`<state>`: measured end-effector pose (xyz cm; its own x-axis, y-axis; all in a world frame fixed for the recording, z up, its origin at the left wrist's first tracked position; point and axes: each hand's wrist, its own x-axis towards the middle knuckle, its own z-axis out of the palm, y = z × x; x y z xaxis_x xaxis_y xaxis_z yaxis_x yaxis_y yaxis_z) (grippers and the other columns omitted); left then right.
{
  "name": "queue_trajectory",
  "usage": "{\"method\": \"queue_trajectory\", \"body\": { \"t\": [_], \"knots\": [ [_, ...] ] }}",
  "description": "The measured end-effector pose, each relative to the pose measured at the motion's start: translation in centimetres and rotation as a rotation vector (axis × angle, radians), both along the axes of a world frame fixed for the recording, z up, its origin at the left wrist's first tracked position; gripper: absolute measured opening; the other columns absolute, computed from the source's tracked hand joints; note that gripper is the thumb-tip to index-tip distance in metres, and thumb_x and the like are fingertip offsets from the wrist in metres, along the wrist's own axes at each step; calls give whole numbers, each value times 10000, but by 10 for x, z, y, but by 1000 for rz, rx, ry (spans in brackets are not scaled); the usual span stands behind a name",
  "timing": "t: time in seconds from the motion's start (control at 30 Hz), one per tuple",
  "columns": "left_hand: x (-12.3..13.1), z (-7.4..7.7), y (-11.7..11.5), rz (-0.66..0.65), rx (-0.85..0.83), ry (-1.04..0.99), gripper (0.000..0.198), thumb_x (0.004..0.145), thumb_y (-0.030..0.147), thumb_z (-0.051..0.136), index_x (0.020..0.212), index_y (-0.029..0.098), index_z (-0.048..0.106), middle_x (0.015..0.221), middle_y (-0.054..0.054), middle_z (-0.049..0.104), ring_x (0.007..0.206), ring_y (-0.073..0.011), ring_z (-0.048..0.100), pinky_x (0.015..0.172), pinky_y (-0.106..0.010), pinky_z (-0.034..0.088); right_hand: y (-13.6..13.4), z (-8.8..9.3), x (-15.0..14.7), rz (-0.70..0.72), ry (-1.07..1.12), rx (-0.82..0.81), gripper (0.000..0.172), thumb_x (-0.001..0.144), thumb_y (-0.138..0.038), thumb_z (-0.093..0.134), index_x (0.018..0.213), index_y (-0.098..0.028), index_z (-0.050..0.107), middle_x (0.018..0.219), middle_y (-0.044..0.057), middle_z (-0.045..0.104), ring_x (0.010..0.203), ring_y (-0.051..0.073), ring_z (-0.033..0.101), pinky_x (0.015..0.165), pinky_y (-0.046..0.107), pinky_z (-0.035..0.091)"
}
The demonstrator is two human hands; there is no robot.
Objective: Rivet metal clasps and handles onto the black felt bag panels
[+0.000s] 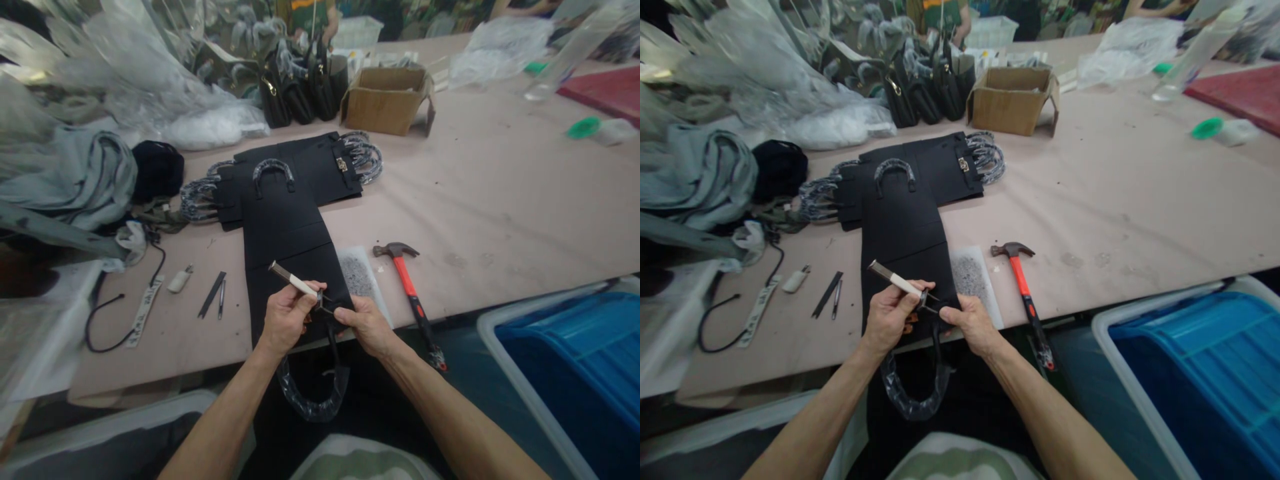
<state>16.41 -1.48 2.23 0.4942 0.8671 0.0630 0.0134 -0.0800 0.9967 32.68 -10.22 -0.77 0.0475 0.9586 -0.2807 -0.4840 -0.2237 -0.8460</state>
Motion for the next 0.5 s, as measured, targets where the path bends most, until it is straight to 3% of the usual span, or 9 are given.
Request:
{"method": "queue_trajectory", "body": {
  "t": [0.2, 0.37, 0.5],
  "knots": [
    [5, 7, -4, 7, 114, 97, 214, 929, 307, 631, 1055, 177, 746, 1041, -66, 763, 835, -160, 700, 750, -247, 550, 1, 1, 2, 21, -1, 17, 317, 736, -424, 798, 793, -143, 662, 666, -8, 571, 556, 114, 494, 516, 231, 424],
    [12, 7, -10, 52, 216, 152, 200, 888, 228, 614, 1019, 155, 745, 955, -57, 767, 749, -143, 684, 680, -226, 534, -6, 14, 12, 184, 30, 28, 340, 647, -265, 811, 939, -148, 681, 798, 6, 655, 669, 126, 581, 639, 232, 493],
    [12, 0, -10, 75, 152, 181, 203, 897, 255, 609, 1008, 163, 752, 965, -58, 765, 825, -163, 694, 728, -245, 531, -13, 18, 10, 145, -48, -113, 232, 629, -283, 773, 765, -135, 658, 651, 16, 642, 553, 135, 587, 537, 236, 495]
  ]
}}
